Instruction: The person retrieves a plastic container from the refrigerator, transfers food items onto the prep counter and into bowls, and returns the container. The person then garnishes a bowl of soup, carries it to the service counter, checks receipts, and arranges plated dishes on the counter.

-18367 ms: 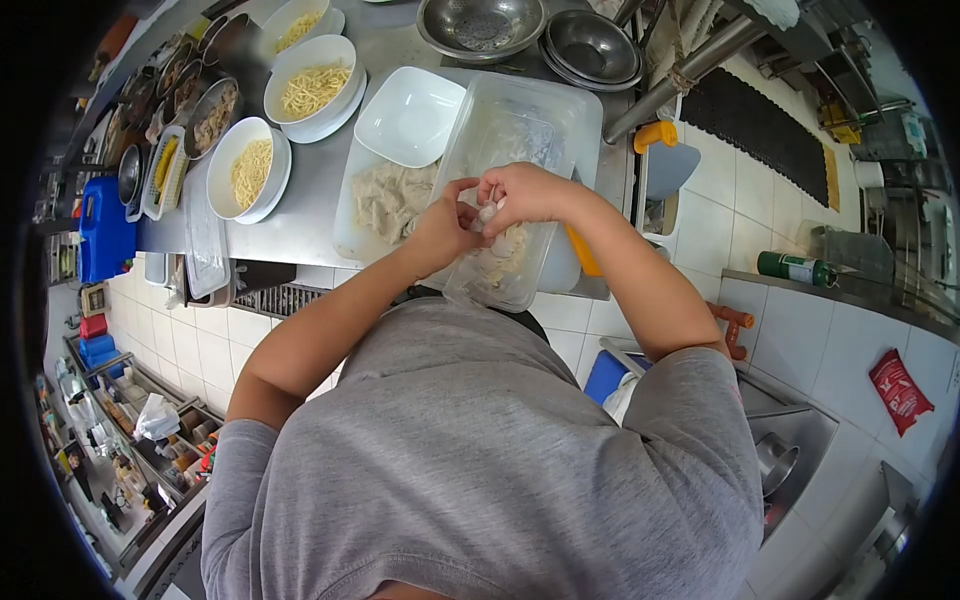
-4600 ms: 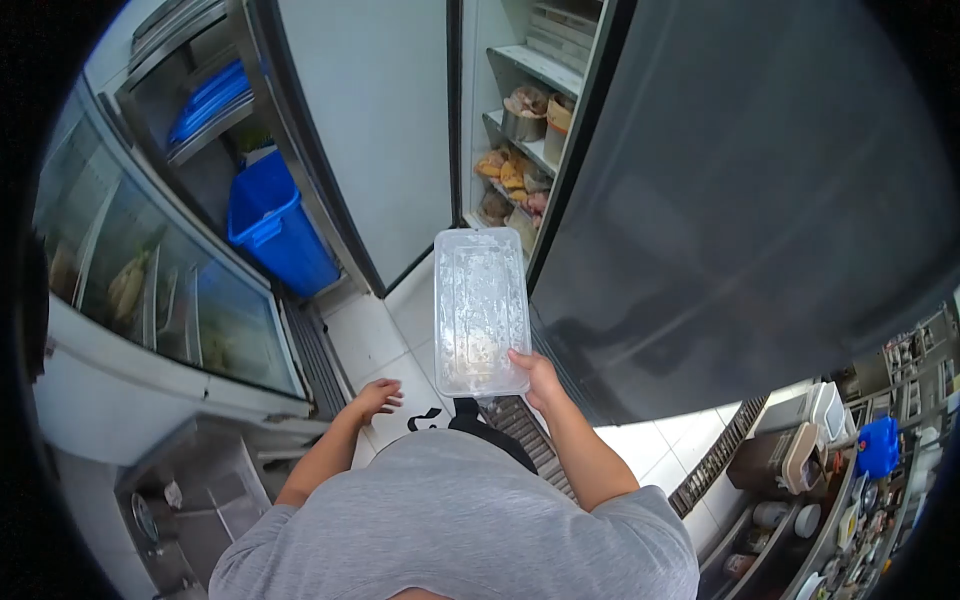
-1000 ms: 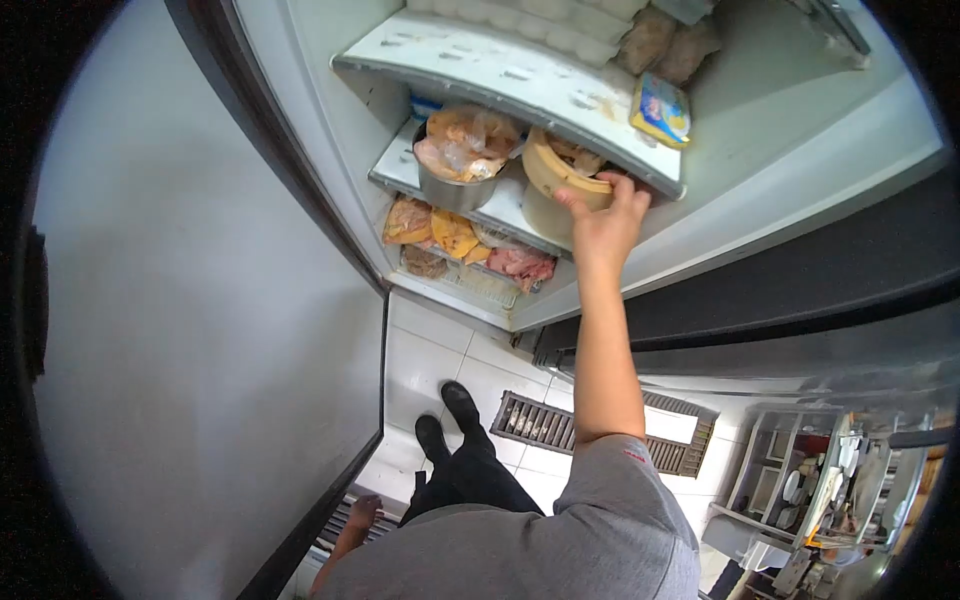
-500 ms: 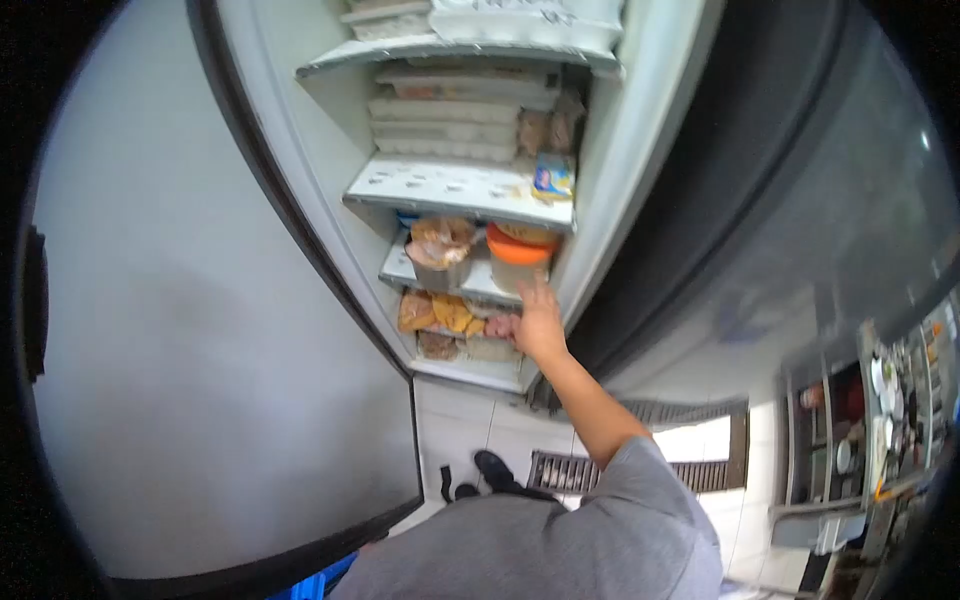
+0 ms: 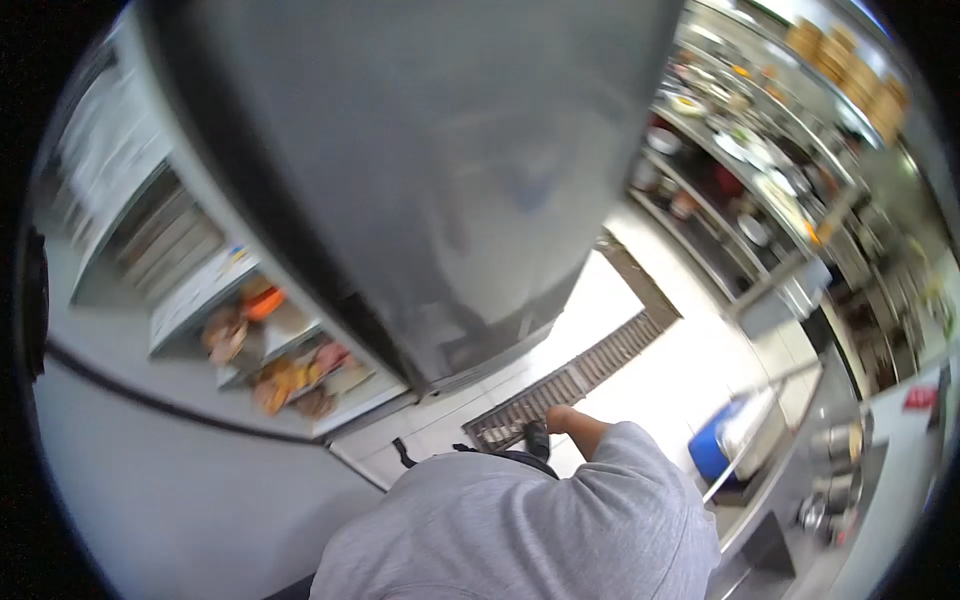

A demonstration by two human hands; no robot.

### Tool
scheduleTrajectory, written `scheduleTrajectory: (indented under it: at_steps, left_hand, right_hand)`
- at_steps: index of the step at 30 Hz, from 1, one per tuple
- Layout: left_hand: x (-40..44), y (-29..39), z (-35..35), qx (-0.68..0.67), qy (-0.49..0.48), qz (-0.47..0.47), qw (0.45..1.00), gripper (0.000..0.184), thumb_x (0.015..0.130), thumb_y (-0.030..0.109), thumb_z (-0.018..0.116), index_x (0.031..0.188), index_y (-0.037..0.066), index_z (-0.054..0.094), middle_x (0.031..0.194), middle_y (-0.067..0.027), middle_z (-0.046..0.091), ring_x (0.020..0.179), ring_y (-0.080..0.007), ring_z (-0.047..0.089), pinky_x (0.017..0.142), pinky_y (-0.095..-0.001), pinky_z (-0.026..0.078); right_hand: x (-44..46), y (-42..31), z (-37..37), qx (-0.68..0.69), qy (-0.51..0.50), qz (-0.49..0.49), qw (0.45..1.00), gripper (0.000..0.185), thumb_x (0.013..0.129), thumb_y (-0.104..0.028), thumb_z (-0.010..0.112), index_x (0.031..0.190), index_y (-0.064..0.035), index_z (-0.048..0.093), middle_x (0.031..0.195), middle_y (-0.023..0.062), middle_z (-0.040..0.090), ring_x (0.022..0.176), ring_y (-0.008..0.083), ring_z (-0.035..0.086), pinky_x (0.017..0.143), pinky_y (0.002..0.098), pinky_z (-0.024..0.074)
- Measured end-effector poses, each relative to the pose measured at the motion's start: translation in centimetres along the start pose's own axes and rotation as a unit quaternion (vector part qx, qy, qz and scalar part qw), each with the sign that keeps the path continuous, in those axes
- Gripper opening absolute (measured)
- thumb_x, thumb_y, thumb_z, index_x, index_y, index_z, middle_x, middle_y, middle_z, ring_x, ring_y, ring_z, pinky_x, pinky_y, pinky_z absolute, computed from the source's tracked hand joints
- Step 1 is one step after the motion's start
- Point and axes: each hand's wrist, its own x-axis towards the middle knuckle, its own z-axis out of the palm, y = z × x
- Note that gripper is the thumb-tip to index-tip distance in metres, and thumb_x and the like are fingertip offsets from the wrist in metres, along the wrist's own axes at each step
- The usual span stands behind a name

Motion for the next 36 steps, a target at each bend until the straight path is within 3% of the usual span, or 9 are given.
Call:
scheduleTrajectory:
  at_steps: [9, 14, 16, 21, 26, 31, 32, 34, 36]
  left_hand:
    - [18.4, 21.8, 14.3, 0.318, -0.080, 0.034, 0.944, 0.038, 0.082, 0.027, 0.061, 0.108, -0.002, 0.060, 0.107, -0.0198, 0.062, 0.098, -0.0298, 0.059, 0.087, -0.0397, 0.047]
    - [31.7, 37.1, 26.5, 0.615, -0.152, 0.131, 0.763, 0.042, 0.081, 0.028, 0.062, 0.110, -0.001, 0.060, 0.109, -0.0219, 0.061, 0.101, -0.0324, 0.060, 0.088, -0.0421, 0.047]
    - [32.7, 48.2, 31.8, 0.437, -0.093, 0.184, 0.875, 0.059, 0.081, 0.033, 0.063, 0.127, 0.000, 0.048, 0.125, -0.0213, 0.054, 0.116, -0.0324, 0.052, 0.097, -0.0398, 0.041]
    - [36.7, 68.8, 51.6, 0.417, -0.241, 0.303, 0.822, 0.053, 0.078, 0.034, 0.068, 0.120, 0.004, 0.057, 0.112, -0.0212, 0.061, 0.106, -0.0303, 0.059, 0.090, -0.0368, 0.046]
    - [36.5, 84.4, 68.5, 0.371, -0.321, 0.231, 0.840, 0.053, 0.081, 0.036, 0.063, 0.123, 0.004, 0.055, 0.093, -0.0171, 0.065, 0.081, -0.0237, 0.063, 0.061, -0.0373, 0.051]
    - [43.7, 95.4, 80.7, 0.573, -0.268, 0.499, 0.592, 0.050, 0.080, 0.037, 0.062, 0.116, 0.002, 0.060, 0.091, -0.0176, 0.065, 0.072, -0.0263, 0.065, 0.061, -0.0382, 0.053]
    - [43.6, 97.3, 81.8, 0.583, -0.267, 0.495, 0.586, 0.050, 0.080, 0.037, 0.062, 0.116, 0.002, 0.060, 0.091, -0.0176, 0.065, 0.072, -0.0263, 0.065, 0.061, -0.0382, 0.053]
    - [42.4, 101.8, 84.8, 0.544, -0.331, 0.326, 0.698, 0.052, 0.079, 0.037, 0.063, 0.118, 0.003, 0.059, 0.088, -0.0176, 0.066, 0.067, -0.0267, 0.064, 0.059, -0.0377, 0.053]
    - [44.7, 104.3, 87.6, 0.517, -0.346, 0.294, 0.725, 0.053, 0.077, 0.037, 0.065, 0.116, 0.003, 0.060, 0.091, -0.0190, 0.067, 0.073, -0.0284, 0.065, 0.064, -0.0386, 0.052]
  right_hand:
    - [-11.5, 22.9, 12.8, 0.268, 0.115, 0.217, 0.932, 0.039, 0.075, -0.040, 0.064, 0.084, -0.0034, 0.071, 0.088, 0.0190, 0.066, 0.085, 0.0344, 0.062, 0.078, 0.0426, 0.0489]
    - [-14.0, 32.3, 9.9, 0.519, 0.141, 0.298, 0.788, 0.036, 0.077, -0.041, 0.064, 0.070, -0.0058, 0.068, 0.068, 0.0131, 0.065, 0.056, 0.0259, 0.062, 0.058, 0.0411, 0.0489]
    - [-14.9, 35.4, 5.0, 0.536, 0.282, 0.266, 0.750, 0.035, 0.076, -0.035, 0.067, 0.095, -0.0053, 0.069, 0.085, 0.0158, 0.067, 0.081, 0.0240, 0.065, 0.074, 0.0340, 0.0505]
    - [-15.7, 44.4, -3.9, 0.604, 0.374, 0.228, 0.666, 0.044, 0.074, -0.027, 0.070, 0.111, -0.0060, 0.062, 0.099, 0.0158, 0.066, 0.093, 0.0266, 0.063, 0.081, 0.0342, 0.0492]
    - [-14.7, 51.9, 5.5, 0.406, 0.351, 0.349, 0.768, 0.039, 0.075, -0.033, 0.066, 0.104, -0.0072, 0.063, 0.092, 0.0164, 0.064, 0.083, 0.0346, 0.060, 0.073, 0.0419, 0.0483]
    - [-13.7, 50.5, 34.1, 0.341, 0.286, 0.407, 0.798, 0.031, 0.081, -0.035, 0.055, 0.089, -0.0078, 0.069, 0.094, 0.0156, 0.066, 0.089, 0.0345, 0.061, 0.076, 0.0450, 0.0495]
    - [-17.0, 47.2, 30.9, 0.496, 0.088, 0.514, 0.694, 0.025, 0.079, -0.029, 0.056, 0.082, -0.0094, 0.070, 0.089, 0.0158, 0.066, 0.085, 0.0347, 0.063, 0.073, 0.0448, 0.0501]
    - [-20.9, 40.3, 34.0, 0.319, 0.089, 0.433, 0.839, 0.021, 0.075, -0.024, 0.057, 0.082, -0.0090, 0.070, 0.084, 0.0136, 0.067, 0.081, 0.0301, 0.065, 0.073, 0.0416, 0.0510]
    - [-23.2, 42.7, 29.9, 0.440, 0.075, 0.439, 0.780, 0.022, 0.075, -0.025, 0.057, 0.083, -0.0090, 0.070, 0.084, 0.0136, 0.067, 0.081, 0.0299, 0.065, 0.073, 0.0416, 0.0510]
